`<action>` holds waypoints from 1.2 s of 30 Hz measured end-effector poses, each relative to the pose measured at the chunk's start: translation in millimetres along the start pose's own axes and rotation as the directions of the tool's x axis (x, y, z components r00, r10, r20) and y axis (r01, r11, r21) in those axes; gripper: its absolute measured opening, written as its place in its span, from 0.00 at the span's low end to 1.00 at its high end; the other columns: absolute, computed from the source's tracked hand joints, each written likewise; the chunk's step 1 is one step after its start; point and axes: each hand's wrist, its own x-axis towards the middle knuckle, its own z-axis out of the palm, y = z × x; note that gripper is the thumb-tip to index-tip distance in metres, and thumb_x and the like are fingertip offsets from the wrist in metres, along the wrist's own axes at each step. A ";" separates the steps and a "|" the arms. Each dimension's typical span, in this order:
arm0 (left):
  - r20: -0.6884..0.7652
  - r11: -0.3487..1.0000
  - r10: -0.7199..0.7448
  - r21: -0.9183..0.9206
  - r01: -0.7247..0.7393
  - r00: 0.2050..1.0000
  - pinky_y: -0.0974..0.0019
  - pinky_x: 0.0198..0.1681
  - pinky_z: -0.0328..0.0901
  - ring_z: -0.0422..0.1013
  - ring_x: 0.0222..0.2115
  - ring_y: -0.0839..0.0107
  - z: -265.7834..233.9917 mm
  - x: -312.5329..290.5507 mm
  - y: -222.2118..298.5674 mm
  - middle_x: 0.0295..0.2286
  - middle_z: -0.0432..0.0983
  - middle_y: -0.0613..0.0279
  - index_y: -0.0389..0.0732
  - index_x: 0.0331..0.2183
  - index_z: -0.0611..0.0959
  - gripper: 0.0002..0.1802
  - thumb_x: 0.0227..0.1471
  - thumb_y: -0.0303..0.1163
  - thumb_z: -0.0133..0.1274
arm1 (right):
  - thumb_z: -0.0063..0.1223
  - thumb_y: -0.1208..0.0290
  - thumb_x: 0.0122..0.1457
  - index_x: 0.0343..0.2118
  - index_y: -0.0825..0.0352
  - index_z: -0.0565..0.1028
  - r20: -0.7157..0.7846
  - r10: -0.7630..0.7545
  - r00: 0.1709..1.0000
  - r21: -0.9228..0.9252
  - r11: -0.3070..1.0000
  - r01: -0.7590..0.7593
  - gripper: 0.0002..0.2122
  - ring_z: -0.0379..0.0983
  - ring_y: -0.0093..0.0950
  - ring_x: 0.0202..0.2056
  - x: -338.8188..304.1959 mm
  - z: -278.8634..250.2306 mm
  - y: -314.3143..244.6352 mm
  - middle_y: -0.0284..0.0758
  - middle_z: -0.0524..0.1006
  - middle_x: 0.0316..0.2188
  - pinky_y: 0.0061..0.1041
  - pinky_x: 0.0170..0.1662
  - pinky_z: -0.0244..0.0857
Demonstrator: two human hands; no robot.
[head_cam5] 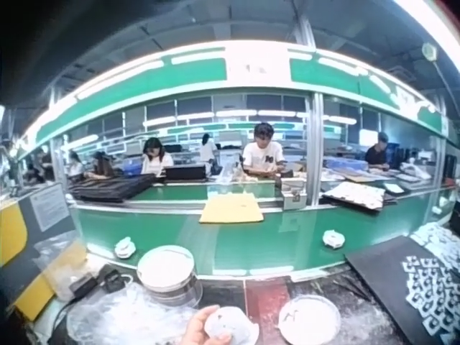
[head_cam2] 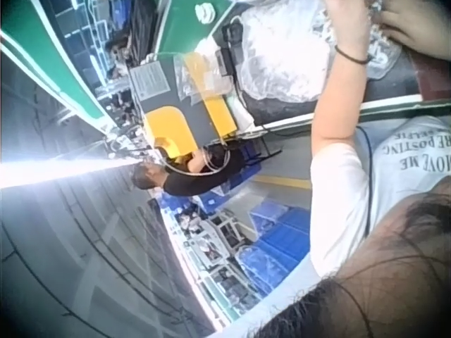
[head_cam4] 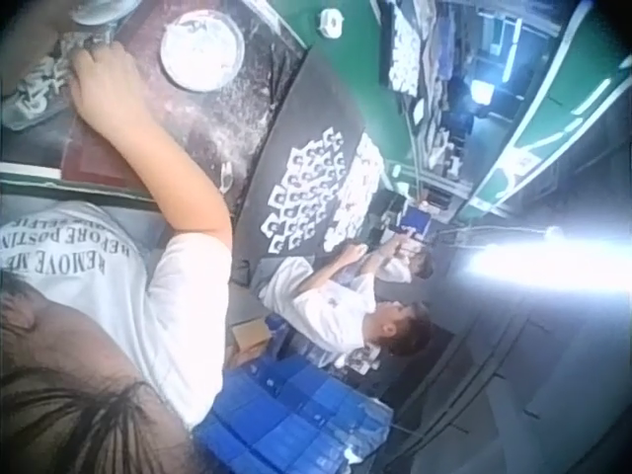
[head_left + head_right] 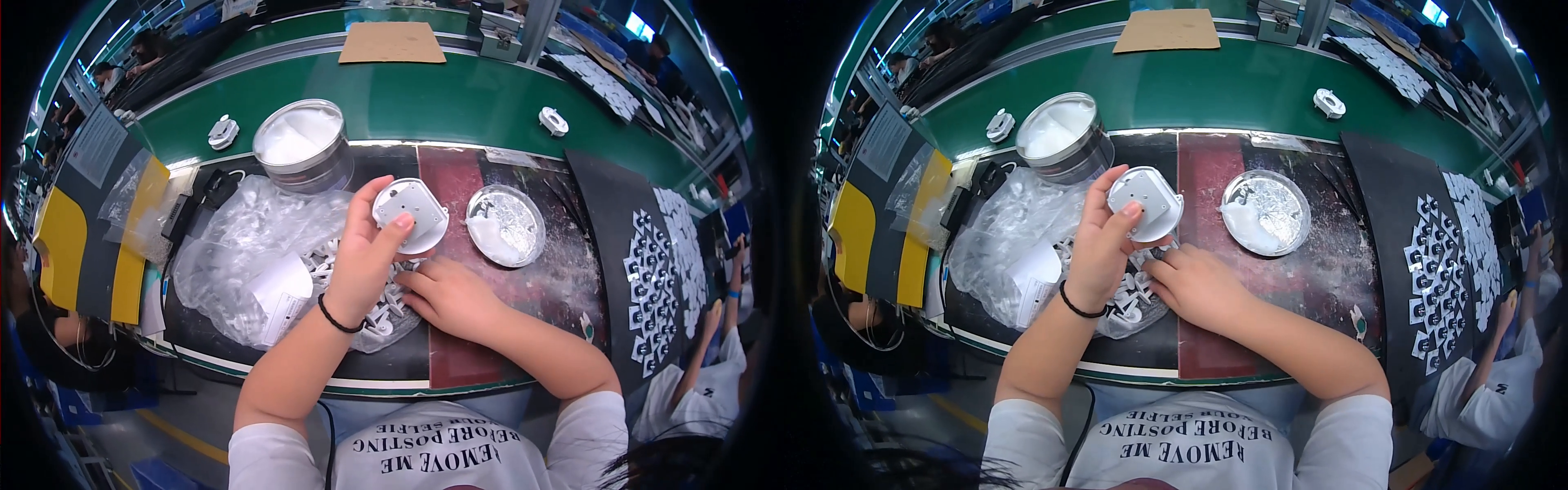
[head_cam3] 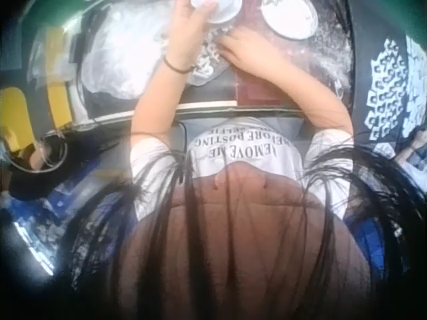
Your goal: The recorder is manual assembling small white plastic housing components for an electronic device at a factory workbench.
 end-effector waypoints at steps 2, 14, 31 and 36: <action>-0.003 1.000 0.002 -0.015 -0.002 1.000 0.61 0.34 0.71 0.68 0.40 0.65 -0.9 2.0 -0.6 0.42 0.64 0.56 0.42 0.50 0.57 0.26 0.50 0.29 0.45 | 0.52 0.68 0.47 0.36 0.65 0.71 -0.045 0.010 0.999 -0.030 0.999 -0.011 0.12 0.67 0.35 0.33 1.5 3.0 -1.1 0.36 0.70 0.28 0.32 0.36 0.62; 0.073 1.000 0.009 -0.020 -0.008 0.997 0.60 0.37 0.70 0.67 0.41 0.66 -1.4 2.7 -5.6 0.43 0.64 0.57 0.42 0.51 0.56 0.27 0.51 0.29 0.47 | 0.54 0.69 0.42 0.29 0.62 0.74 0.021 -0.231 0.973 -0.173 0.957 0.231 0.09 0.67 0.29 0.33 -5.6 0.9 -5.8 0.29 0.71 0.30 0.27 0.34 0.62; 0.100 0.997 -0.075 0.011 0.074 0.992 0.64 0.40 0.67 0.64 0.43 0.70 3.2 -0.5 -5.1 0.43 0.62 0.59 0.41 0.52 0.56 0.31 0.49 0.29 0.51 | 0.54 0.72 0.44 0.25 0.67 0.77 -0.306 0.397 0.865 -0.028 0.905 -0.425 0.06 0.69 0.34 0.31 -49.8 -73.4 72.2 0.37 0.74 0.23 0.30 0.36 0.62; 0.087 0.997 -0.074 0.008 0.073 0.994 0.64 0.41 0.67 0.64 0.43 0.70 4.1 -1.3 -5.3 0.43 0.62 0.59 0.40 0.52 0.56 0.30 0.49 0.28 0.50 | 0.53 0.71 0.45 0.25 0.67 0.77 -0.292 0.387 0.875 -0.074 0.903 -0.424 0.06 0.69 0.35 0.31 -47.2 -70.1 66.3 0.38 0.74 0.23 0.30 0.36 0.62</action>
